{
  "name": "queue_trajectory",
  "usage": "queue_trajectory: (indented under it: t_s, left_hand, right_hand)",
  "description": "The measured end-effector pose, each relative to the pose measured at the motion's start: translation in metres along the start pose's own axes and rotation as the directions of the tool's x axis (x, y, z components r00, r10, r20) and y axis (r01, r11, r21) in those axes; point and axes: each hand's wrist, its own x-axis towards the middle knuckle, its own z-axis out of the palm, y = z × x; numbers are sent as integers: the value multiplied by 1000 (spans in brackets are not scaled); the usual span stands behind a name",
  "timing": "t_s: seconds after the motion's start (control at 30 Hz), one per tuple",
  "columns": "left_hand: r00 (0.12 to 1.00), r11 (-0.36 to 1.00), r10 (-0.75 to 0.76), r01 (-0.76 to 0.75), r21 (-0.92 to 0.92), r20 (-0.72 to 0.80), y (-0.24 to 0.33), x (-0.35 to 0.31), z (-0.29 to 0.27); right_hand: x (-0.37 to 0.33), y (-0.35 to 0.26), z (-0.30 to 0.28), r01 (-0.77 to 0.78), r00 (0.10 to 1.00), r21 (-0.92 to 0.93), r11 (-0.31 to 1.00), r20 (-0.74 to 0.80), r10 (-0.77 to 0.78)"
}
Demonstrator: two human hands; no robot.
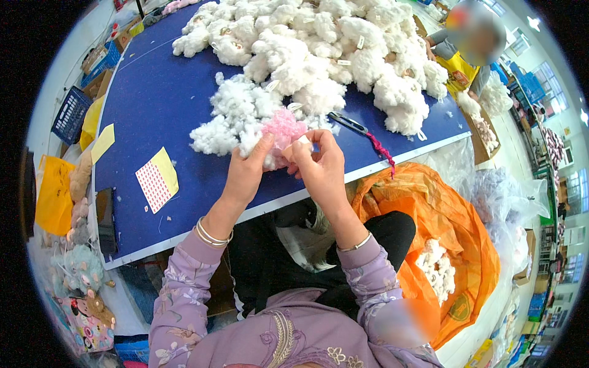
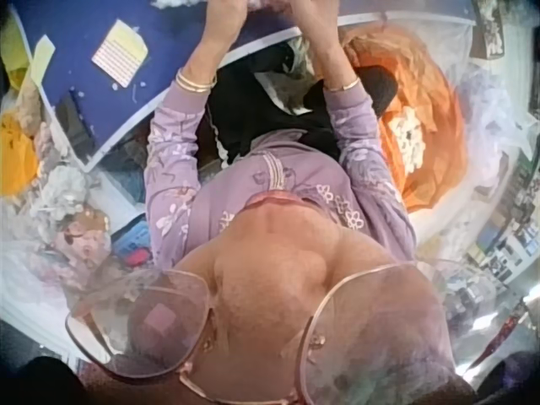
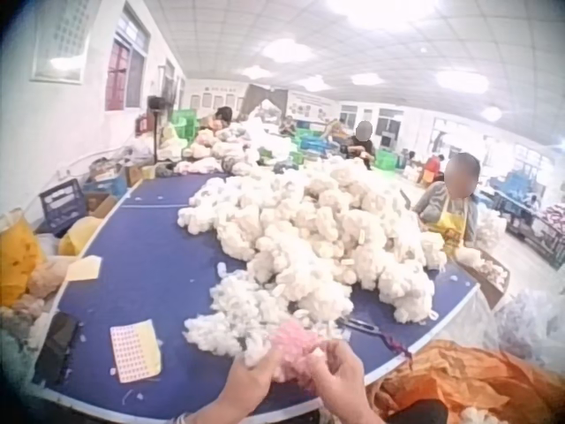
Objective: The person stuffs a pink plush toy with white cotton-like filling by hand. They repeatedly open the toy, insert filling, and adjust the stuffing to shape the toy.
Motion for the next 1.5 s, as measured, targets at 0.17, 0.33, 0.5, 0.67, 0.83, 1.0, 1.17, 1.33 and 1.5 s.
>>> queue_trajectory:
  t_s: [0.17,0.33,0.5,0.67,0.83,1.0,1.17,1.33,1.5]
  left_hand:
    - [998,997,-70,70,-32,-6,2,0,0]
    - [987,962,-156,162,-218,47,6,0,4]
    - [991,960,-123,131,-249,49,-1,2,-1]
    - [992,925,-123,102,-367,-36,3,15,-11]
    - [996,955,-86,73,-288,-35,-1,20,-24]
    - [996,930,-90,91,-355,21,-2,21,-20]
    - [994,955,-94,104,-277,49,1,17,-21]
    - [985,968,-154,136,-211,-74,0,19,-25]
    - [987,974,-157,148,-174,-43,-3,6,-53]
  right_hand:
    - [4,-4,-1,-157,988,150,976,12,157]
    - [14,30,-10,-5,996,-13,1000,-84,4]
    - [0,6,13,-96,994,265,960,-31,107]
    - [-4,25,-1,123,990,8,992,-63,-123]
    - [-61,42,-52,-153,893,-224,962,386,232]
    - [-72,113,-118,-150,809,-673,725,338,481]
    - [-53,213,-200,-426,803,-681,596,20,596]
    - [-60,342,-281,-603,699,-619,503,-107,707]
    - [-83,416,-306,528,382,-838,-139,89,920]
